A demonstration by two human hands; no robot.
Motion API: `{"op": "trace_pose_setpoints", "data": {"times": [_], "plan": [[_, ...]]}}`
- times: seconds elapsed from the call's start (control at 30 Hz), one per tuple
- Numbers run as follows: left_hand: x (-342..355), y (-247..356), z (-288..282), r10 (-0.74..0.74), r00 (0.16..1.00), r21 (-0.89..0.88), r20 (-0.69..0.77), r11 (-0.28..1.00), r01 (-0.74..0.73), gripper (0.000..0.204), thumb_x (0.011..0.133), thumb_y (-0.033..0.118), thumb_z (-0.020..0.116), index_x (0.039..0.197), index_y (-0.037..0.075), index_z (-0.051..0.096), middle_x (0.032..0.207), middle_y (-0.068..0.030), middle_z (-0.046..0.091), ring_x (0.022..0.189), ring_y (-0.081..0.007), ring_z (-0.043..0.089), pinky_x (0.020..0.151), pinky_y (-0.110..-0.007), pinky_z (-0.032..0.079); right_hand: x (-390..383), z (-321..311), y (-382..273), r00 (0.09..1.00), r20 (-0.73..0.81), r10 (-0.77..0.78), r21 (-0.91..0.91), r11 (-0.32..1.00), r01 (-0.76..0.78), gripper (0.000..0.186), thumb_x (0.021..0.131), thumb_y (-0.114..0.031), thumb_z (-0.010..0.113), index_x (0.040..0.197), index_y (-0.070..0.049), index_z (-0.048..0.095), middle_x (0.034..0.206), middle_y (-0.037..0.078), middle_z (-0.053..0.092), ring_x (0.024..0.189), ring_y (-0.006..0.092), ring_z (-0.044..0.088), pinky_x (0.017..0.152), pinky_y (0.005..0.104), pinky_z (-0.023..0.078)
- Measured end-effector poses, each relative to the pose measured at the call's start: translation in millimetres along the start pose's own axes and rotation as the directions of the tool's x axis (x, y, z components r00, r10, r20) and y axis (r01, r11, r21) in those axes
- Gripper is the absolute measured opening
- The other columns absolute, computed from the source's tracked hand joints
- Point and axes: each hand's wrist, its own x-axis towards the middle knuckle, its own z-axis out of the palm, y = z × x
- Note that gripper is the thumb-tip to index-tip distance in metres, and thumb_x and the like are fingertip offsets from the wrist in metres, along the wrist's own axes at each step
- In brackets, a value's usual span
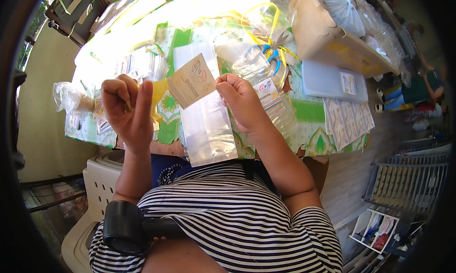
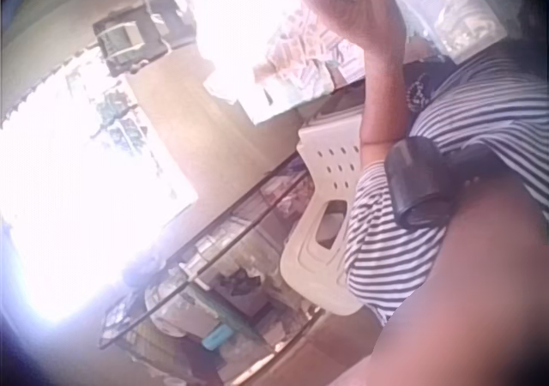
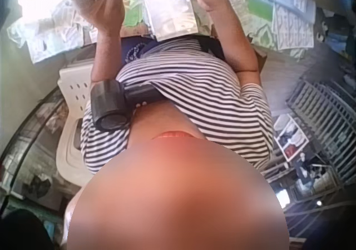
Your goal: The person places small yellow paper labels into clear plastic bags and seals them. They handle multiple bags and labels, stacking the completed packages on the table.
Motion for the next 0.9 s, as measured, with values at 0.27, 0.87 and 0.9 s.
{"op": "trace_pose_setpoints", "data": {"times": [0.27, 0.87, 0.9], "plan": [[4.8, -5.2, -9.8, -0.236, 0.972, -0.125, -0.008, 0.964, 0.233, 0.016, 0.084, -0.005, 0.061, 0.096, 0.003, 0.056, 0.112, -0.0104, 0.052, 0.073, -0.0101, 0.053, 0.064, -0.021, 0.042, -9.2, 5.7, -15.6, 1.0, -0.024, -0.017, 0.125, 0.992, 0.02, 0.011, 0.094, -0.012, 0.054, 0.095, -0.003, 0.06, 0.076, -0.003, 0.054, 0.069, 0.0057, 0.047, 0.064, 0.021, 0.039], [-34.7, -18.6, 0.7, -0.352, 0.914, 0.362, 0.2, 0.894, 0.264, 0.01, 0.082, 0.007, 0.074, 0.08, 0.001, 0.067, 0.095, -0.0054, 0.047, 0.056, -0.0054, 0.039, 0.054, -0.021, 0.034, -9.9, -9.5, 2.6, 0.988, -0.024, -0.151, -0.718, 0.69, 0.088, 0.028, 0.083, -0.031, 0.078, 0.081, -0.003, 0.07, 0.103, 0.004, 0.052, 0.099, 0.0155, 0.05, 0.092, 0.0288, 0.04], [-36.7, -19.6, -0.5, -0.37, 0.908, 0.396, 0.194, 0.877, 0.273, 0.01, 0.081, 0.008, 0.075, 0.08, 0.002, 0.067, 0.093, -0.0064, 0.048, 0.056, -0.0071, 0.041, 0.053, -0.023, 0.035, -11.6, -11.8, 5.7, 0.986, -0.011, -0.163, -0.742, 0.663, 0.102, 0.028, 0.081, -0.029, 0.08, 0.081, -0.003, 0.07, 0.103, 0.004, 0.052, 0.1, 0.0159, 0.051, 0.092, 0.0288, 0.04]]}}
